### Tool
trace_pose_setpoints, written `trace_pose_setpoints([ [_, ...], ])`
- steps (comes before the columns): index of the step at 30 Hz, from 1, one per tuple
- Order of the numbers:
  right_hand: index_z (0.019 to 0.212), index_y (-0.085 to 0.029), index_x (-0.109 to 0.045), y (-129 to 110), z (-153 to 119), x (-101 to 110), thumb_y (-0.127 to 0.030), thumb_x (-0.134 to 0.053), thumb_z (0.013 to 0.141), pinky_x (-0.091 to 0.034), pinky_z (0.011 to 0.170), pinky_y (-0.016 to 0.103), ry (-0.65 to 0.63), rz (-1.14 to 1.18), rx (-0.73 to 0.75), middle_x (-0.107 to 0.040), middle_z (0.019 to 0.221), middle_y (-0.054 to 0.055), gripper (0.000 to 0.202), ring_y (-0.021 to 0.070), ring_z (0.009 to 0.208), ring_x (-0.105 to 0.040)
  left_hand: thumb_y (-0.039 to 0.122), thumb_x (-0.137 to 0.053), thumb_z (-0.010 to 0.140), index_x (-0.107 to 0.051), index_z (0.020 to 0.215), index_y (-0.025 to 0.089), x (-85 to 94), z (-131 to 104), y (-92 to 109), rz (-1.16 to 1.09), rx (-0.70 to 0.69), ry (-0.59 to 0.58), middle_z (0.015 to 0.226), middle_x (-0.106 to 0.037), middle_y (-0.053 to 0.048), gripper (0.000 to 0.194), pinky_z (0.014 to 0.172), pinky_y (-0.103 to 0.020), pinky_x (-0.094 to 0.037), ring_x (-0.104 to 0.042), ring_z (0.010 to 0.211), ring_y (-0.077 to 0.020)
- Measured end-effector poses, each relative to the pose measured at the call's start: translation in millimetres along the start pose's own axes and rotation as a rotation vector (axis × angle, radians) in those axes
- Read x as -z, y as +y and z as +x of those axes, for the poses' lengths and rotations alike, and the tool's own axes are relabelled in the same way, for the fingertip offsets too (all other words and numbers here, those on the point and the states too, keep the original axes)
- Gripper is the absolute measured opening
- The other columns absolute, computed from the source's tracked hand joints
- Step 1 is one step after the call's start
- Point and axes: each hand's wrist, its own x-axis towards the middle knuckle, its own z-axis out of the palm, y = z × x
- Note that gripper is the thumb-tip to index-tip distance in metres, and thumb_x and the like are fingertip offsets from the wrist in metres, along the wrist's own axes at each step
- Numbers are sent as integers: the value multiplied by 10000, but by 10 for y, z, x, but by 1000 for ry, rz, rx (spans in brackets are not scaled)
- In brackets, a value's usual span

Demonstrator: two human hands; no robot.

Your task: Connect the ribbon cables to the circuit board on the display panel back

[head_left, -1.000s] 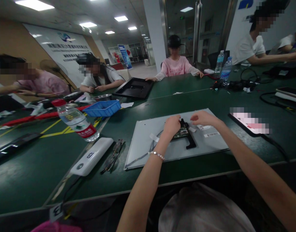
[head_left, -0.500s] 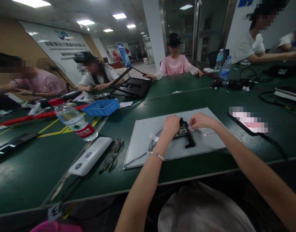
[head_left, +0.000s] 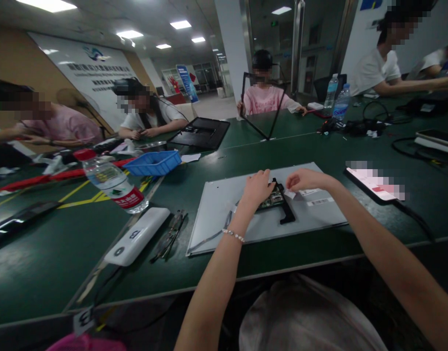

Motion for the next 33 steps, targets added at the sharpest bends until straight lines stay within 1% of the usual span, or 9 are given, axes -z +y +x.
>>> trace_pose_setpoints([
  [3,851,-163,-674,21,-3,17,-217,-597,676,-474,704,257,-35,52,12,-695,833,39,199,185,792,-633,429,-443,910,-456,1246,141,106,-24,-119,-146,-152,-44,1155,-563,-126,443,916,-319,-399,-535,1073,-233],
  [7,855,-165,-673,35,13,-10,-216,-587,681,-477,708,255,-68,106,-1,-693,856,42,200,181,808,-629,509,-551,826,-533,1184,179,217,-64,-266,-308,-348,-238,1138,-581,-79,487,920,-288,-401,-531,1061,-208],
  [9,846,-165,-674,27,18,-30,-213,-581,680,-478,707,256,-89,110,0,-694,855,42,197,176,797,-629,493,-649,746,-511,1224,185,233,-80,-307,-339,-386,-319,1188,-558,-75,585,952,-297,-384,-515,1089,-216],
  [11,850,-167,-677,11,17,-44,-214,-576,680,-478,711,261,-104,100,5,-698,857,40,203,173,788,-630,439,-718,678,-460,1280,181,231,-90,-325,-344,-381,-377,1254,-513,-84,704,992,-309,-356,-485,1137,-228],
  [14,863,-166,-679,-11,13,-55,-215,-570,686,-478,730,270,-82,92,21,-702,865,43,215,176,799,-633,361,-735,652,-431,1308,188,227,-97,-328,-339,-360,-435,1321,-454,-88,743,1018,-312,-333,-447,1190,-232],
  [17,871,-165,-677,-20,20,-63,-211,-574,690,-478,747,268,-63,88,36,-701,868,44,213,178,819,-634,328,-727,660,-466,1291,186,232,-92,-325,-344,-366,-444,1342,-432,-89,697,1031,-306,-320,-434,1210,-229],
  [24,847,-172,-676,-58,53,-101,-194,-602,675,-473,779,267,-66,43,37,-697,857,31,189,177,820,-634,277,-719,674,-548,1223,183,201,-53,-332,-385,-443,-458,1317,-460,-86,583,1039,-308,-311,-434,1214,-224],
  [30,830,-177,-678,-65,62,-112,-182,-601,667,-471,767,264,-38,30,9,-700,849,31,180,177,813,-635,270,-718,672,-560,1217,221,192,-62,-325,-409,-424,-447,1336,-453,-64,569,1048,-335,-303,-423,1231,-235],
  [33,839,-174,-675,-44,69,-114,-186,-599,667,-473,761,265,-37,31,0,-701,849,34,188,178,812,-636,261,-713,680,-559,1222,213,208,-71,-313,-421,-423,-446,1330,-460,-67,566,1049,-340,-309,-425,1231,-238],
])
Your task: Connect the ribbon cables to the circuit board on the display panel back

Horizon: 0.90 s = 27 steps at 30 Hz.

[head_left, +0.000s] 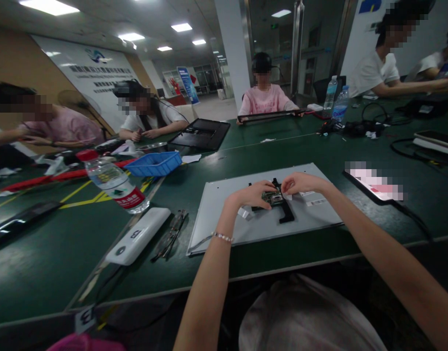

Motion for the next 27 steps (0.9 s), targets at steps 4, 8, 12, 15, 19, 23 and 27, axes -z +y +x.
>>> trace_pose_setpoints([
  [4,842,-168,-671,3,1,-1,-198,-598,673,-475,751,270,-10,-2,-11,-698,839,37,186,175,795,-634,252,-713,681,-561,1221,193,2,-1,17,-4,-5,3,1330,-459,-77,564,1047,-335,-319,-434,1226,-241],
  [8,843,-165,-660,-15,-13,7,-187,-598,668,-480,737,269,-8,3,-22,-696,841,41,187,175,797,-633,216,-716,667,-574,1205,215,-3,5,23,-21,3,3,1314,-480,-62,556,1050,-347,-318,-428,1235,-242],
  [12,872,-157,-638,-4,-22,16,-171,-595,659,-488,702,256,21,71,-49,-696,891,62,217,174,816,-634,215,-720,659,-571,1205,214,-4,9,27,-17,6,7,1324,-472,-67,566,1052,-347,-313,-430,1235,-238],
  [15,884,-154,-615,23,-20,27,-178,-610,650,-492,690,250,21,127,-67,-693,899,63,235,173,817,-636,216,-720,659,-569,1201,208,-4,11,24,2,-7,20,1318,-476,-70,563,1048,-338,-319,-443,1223,-232],
  [19,902,-156,-580,56,-28,54,-185,-633,646,-482,648,233,25,201,-62,-690,927,73,263,168,810,-637,229,-717,672,-559,1209,167,-5,15,7,26,-25,17,1313,-475,-93,563,1043,-307,-320,-443,1220,-222],
  [23,946,-158,-558,60,-39,54,-178,-656,646,-482,627,231,-10,261,-84,-693,935,86,316,164,789,-642,248,-702,685,-537,1230,169,-7,24,-8,44,-11,-5,1332,-449,-93,575,1047,-301,-304,-425,1232,-215],
  [27,938,-163,-554,31,-32,16,-195,-680,647,-491,656,249,-38,264,-89,-698,879,60,318,159,758,-645,247,-707,663,-545,1216,186,-12,32,0,57,8,-6,1334,-442,-82,579,1042,-300,-306,-421,1234,-222],
])
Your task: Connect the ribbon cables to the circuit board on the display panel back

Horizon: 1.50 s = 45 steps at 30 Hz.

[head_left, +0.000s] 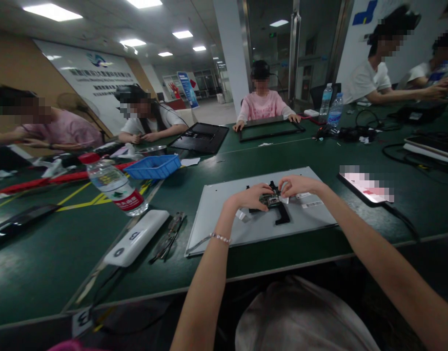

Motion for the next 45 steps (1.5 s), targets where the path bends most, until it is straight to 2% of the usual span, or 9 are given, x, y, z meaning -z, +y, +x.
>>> trace_pose_setpoints([
  [8,922,-172,-550,-10,17,-28,-178,-687,648,-486,617,242,39,-21,-8,-696,866,43,306,144,709,-631,227,-701,648,-537,1191,154,-18,9,0,0,-1,5,1333,-428,-105,571,1050,-308,-295,-407,1235,-235],
  [14,864,-165,-558,8,50,-41,-130,-687,618,-489,678,252,54,13,31,-703,796,39,280,165,747,-647,259,-719,623,-460,1238,177,-3,6,32,13,-44,45,1218,-487,-79,672,1000,-351,-333,-438,1146,-249],
  [20,886,-173,-580,-25,36,-27,-133,-678,607,-475,725,270,71,-105,35,-714,777,20,298,189,769,-657,229,-644,696,-488,1235,261,25,16,149,43,-79,48,1170,-482,-40,563,976,-367,-322,-434,1090,-236],
  [26,933,-160,-583,-33,39,-42,-153,-684,611,-478,708,263,60,-147,66,-721,788,26,338,191,766,-659,187,-606,707,-604,1118,248,-13,45,172,91,-93,46,1122,-517,-32,415,989,-345,-300,-444,1077,-234],
  [38,989,-154,-625,-37,26,-18,-180,-708,609,-479,716,264,88,-256,78,-720,837,43,389,201,801,-660,173,-589,712,-588,1149,242,-10,44,192,81,-117,22,1143,-530,-38,443,988,-347,-307,-459,1080,-234],
  [45,964,-153,-644,-91,-20,-19,-182,-665,643,-498,724,273,123,-147,104,-717,848,50,323,194,808,-656,189,-627,697,-571,1174,215,-15,48,143,53,-150,64,1128,-560,-48,481,984,-345,-332,-489,1071,-228],
])
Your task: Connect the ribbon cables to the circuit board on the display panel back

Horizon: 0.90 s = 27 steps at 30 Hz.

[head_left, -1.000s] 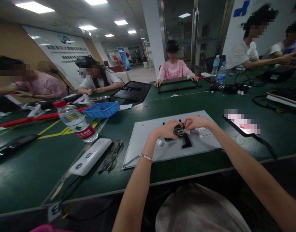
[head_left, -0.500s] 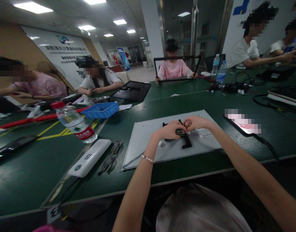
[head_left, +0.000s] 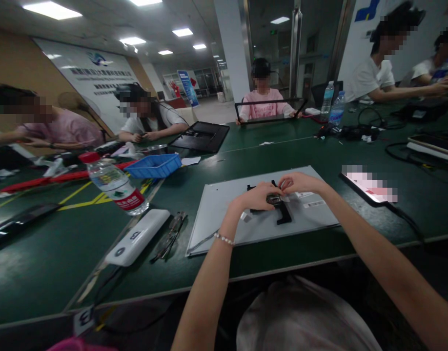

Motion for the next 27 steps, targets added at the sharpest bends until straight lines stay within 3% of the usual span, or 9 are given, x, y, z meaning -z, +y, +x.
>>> trace_pose_setpoints([
  [4,936,-160,-656,-34,-2,-29,-179,-617,703,-497,744,273,76,-14,88,-712,853,46,237,179,805,-650,248,-574,778,-560,1182,203,110,-67,-27,-29,69,84,1060,-600,-46,406,900,-312,-406,-543,987,-200],
  [8,895,-162,-662,-26,26,-59,-187,-595,737,-490,747,269,158,-88,132,-703,837,42,174,178,809,-645,270,-500,831,-577,1144,170,243,-239,-107,83,337,261,1003,-615,-66,337,827,-292,-444,-578,906,-188],
  [12,926,-172,-666,-26,35,-70,-204,-584,761,-483,760,265,167,-112,123,-704,878,41,187,176,836,-643,293,-518,817,-576,1148,164,276,-570,-122,236,568,228,976,-618,-76,360,840,-303,-442,-583,923,-205],
  [14,941,-172,-665,-41,26,-81,-214,-584,769,-480,763,260,166,-116,120,-705,891,44,195,173,838,-642,307,-528,814,-572,1153,165,233,-761,-46,292,662,197,1029,-610,-85,370,860,-309,-433,-571,974,-218],
  [18,926,-173,-672,-58,25,-128,-242,-576,785,-475,755,253,184,-151,120,-707,895,49,184,175,834,-641,293,-475,851,-589,1093,192,33,-1003,262,392,860,250,1065,-595,-84,286,832,-311,-436,-564,995,-223],
  [22,914,-177,-682,-22,58,-176,-247,-570,781,-470,740,250,185,-187,123,-711,869,43,187,177,805,-643,263,-444,857,-612,984,173,-232,-969,545,451,974,302,990,-605,-107,228,802,-379,-440,-568,947,-262],
  [27,899,-170,-686,8,69,-174,-244,-566,769,-463,720,245,220,-208,138,-711,849,41,192,177,794,-642,282,-487,845,-612,968,179,-346,-821,681,553,1027,495,1212,-525,-143,204,922,-504,-367,-446,1144,-337],
])
